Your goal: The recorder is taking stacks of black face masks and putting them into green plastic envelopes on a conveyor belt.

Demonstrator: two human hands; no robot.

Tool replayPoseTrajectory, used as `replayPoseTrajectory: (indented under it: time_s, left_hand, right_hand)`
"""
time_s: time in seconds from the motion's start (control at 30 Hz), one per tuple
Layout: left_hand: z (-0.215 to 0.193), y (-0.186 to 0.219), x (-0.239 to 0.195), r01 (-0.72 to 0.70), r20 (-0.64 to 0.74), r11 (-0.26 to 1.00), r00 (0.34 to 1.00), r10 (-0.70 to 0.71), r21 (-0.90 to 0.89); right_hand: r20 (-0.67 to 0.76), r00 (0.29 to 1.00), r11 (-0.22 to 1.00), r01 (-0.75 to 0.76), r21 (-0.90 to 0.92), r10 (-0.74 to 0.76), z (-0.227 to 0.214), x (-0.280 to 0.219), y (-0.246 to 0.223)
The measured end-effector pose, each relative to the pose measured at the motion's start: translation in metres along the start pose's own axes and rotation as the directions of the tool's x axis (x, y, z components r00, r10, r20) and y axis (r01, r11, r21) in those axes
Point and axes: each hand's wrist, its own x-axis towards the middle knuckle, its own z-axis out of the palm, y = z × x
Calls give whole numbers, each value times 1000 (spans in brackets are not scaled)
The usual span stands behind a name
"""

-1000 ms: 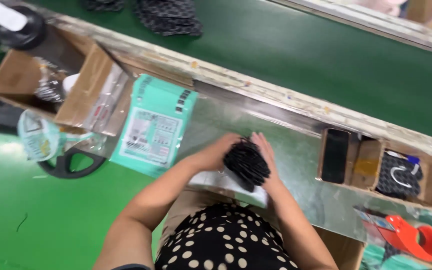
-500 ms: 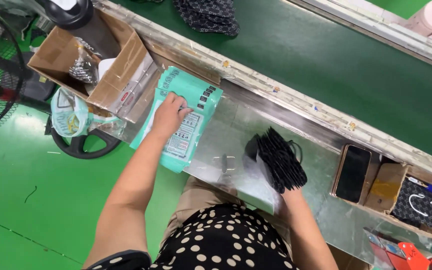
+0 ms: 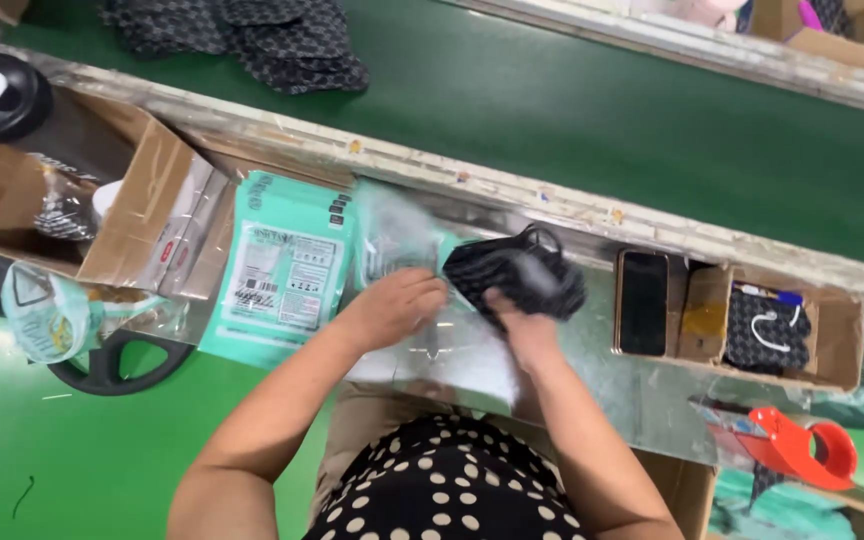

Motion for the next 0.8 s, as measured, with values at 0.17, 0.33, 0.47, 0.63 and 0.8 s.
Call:
replayPoseTrajectory:
  time_s: [0.17, 0.33, 0.47, 0.63, 0.8]
  left_hand:
    - [-19, 29, 33, -26, -176, 963, 984, -22, -268]
    - [-27, 19, 26, 292, -330, 944, 885, -327, -152]
    - [-29, 18, 31, 428, -202, 837, 836, -510, -342]
    - [-22, 45, 50, 281, -155, 939, 937, -313, -198]
    - [4, 22, 37, 348, -305, 916, 866, -396, -202]
  right_hand:
    - [221, 963, 986, 163, -30, -152, 6, -5, 53]
    - [151, 983, 990, 89, 111, -105, -3, -8, 42]
    - [365, 931, 999, -16, 40, 1, -10, -3, 40]
    - [769, 640, 896, 342, -284, 0, -11, -7, 5]
    - [531, 723, 834, 549, -54, -442, -15, -13, -55]
